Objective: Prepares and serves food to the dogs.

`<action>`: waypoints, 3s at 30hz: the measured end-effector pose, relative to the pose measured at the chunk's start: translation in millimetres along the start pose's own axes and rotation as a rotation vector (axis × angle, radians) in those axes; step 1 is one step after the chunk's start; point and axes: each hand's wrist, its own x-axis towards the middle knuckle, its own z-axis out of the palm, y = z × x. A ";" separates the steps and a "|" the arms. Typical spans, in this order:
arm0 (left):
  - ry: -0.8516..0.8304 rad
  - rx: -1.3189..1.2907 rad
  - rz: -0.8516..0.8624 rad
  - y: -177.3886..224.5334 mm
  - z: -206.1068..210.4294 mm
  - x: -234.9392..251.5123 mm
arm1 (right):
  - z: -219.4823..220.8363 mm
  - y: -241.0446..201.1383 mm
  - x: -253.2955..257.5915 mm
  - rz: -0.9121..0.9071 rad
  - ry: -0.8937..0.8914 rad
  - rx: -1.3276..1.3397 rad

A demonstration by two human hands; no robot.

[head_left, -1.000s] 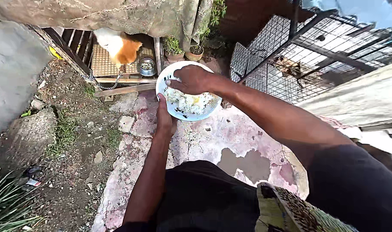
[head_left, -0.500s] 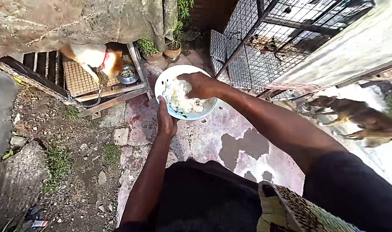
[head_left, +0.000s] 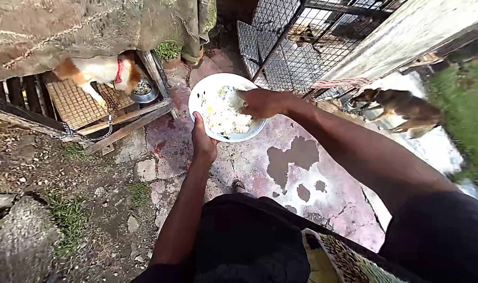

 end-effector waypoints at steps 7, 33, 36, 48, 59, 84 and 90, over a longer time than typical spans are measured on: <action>-0.002 -0.029 -0.047 3.3 -4.7 2.3 | 35.4 -1.5 -3.6 -0.022 -0.031 -0.338; 0.045 0.084 -0.013 -24.9 -23.2 -1.2 | 126.1 -52.9 -10.2 -0.288 0.351 0.136; 0.040 0.090 -0.030 -20.8 -19.9 -2.2 | 133.5 -30.1 -10.2 -0.408 0.521 0.088; 0.029 0.181 -0.049 -30.7 -7.0 -5.2 | 88.5 -36.9 9.3 -0.148 0.272 0.171; 0.037 0.152 -0.039 -28.1 -19.8 -10.1 | 96.2 -48.9 17.3 -0.337 0.167 0.179; 0.122 0.091 0.276 -68.8 41.4 -50.2 | 40.5 80.4 -10.5 -0.449 0.107 -0.202; 0.213 0.075 0.290 -89.4 54.4 -69.1 | 23.7 93.6 -26.9 -0.477 0.126 -0.280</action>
